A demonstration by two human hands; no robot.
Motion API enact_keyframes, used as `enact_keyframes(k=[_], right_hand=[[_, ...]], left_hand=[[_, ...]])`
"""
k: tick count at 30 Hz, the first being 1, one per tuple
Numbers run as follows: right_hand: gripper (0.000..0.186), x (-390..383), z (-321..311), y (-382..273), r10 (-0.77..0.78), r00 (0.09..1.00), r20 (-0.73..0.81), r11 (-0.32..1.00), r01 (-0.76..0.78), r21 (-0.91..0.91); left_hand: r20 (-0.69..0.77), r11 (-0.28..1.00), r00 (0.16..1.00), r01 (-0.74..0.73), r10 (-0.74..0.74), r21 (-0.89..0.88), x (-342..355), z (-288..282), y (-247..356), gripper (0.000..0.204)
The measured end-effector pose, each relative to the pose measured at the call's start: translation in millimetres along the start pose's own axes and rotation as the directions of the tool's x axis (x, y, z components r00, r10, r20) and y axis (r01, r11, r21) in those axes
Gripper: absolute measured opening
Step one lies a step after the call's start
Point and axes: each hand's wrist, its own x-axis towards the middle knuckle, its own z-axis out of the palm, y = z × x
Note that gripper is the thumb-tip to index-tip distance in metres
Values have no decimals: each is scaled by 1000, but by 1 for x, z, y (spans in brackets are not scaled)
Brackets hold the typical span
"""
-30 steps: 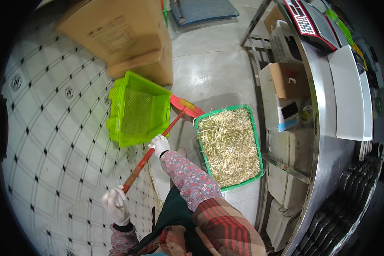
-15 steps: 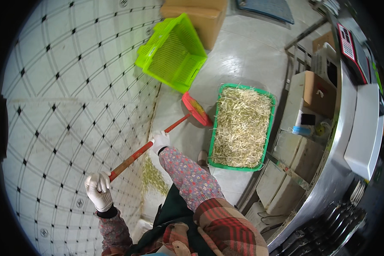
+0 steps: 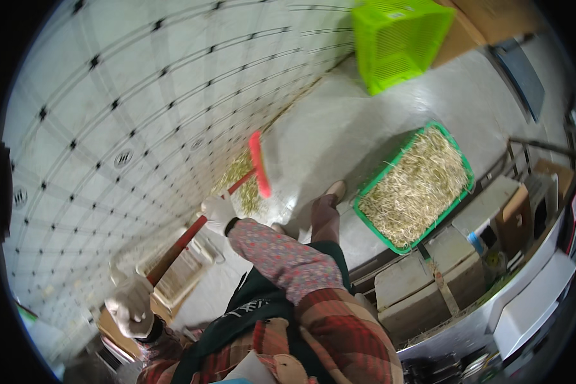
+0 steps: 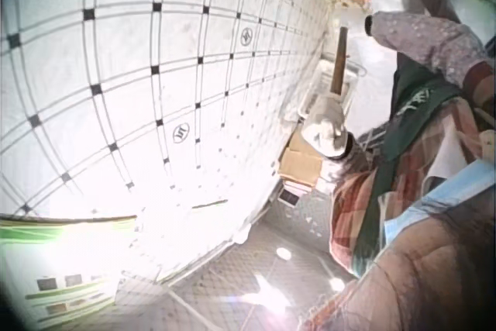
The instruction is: The person sweeps scattered bean sprouts from the tiled floor into a green basket using a red broom and dustpan. They then pick up remaining sprouts by hand and place them into the basket, moving a white basket and cardboard boxes to clear the area.
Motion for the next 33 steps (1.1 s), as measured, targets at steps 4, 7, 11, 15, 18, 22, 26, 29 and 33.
enact_keyframes(k=[4,7,11,15,18,22,26,29,33], right_hand=[[23,-40,19,-15,-70,978,196,983,102,-156],[30,-61,51,-4,174,976,133,959,-138,-249],[33,-68,136,15,40,997,61,988,-30,-150],[34,-86,215,-54,-87,959,271,996,76,52],[36,-104,275,-118,-142,914,380,973,58,225],[32,-128,350,-151,-124,845,521,914,-107,392],[31,-125,371,-184,-471,769,433,783,137,607],[18,-129,363,-188,-380,694,611,733,-177,657],[11,-94,329,-192,162,533,831,689,-664,291]], left_hand=[[-2,972,1000,0,-1,-234,-56,-85,-2,41],[-110,880,980,99,-168,-464,-86,-137,-63,41],[-61,944,983,148,-173,-295,-113,-179,-96,36],[-266,959,958,29,-107,-282,-194,-265,-59,46],[-497,878,857,-336,136,-341,-235,-315,-56,68],[-910,944,251,114,-329,-309,-347,-359,-137,62],[-283,289,212,-2,-936,-957,-427,-315,-314,69],[-180,-269,685,-493,-706,-827,-408,-298,-414,60],[-237,206,17,-434,-971,-877,-341,-310,-487,28]])
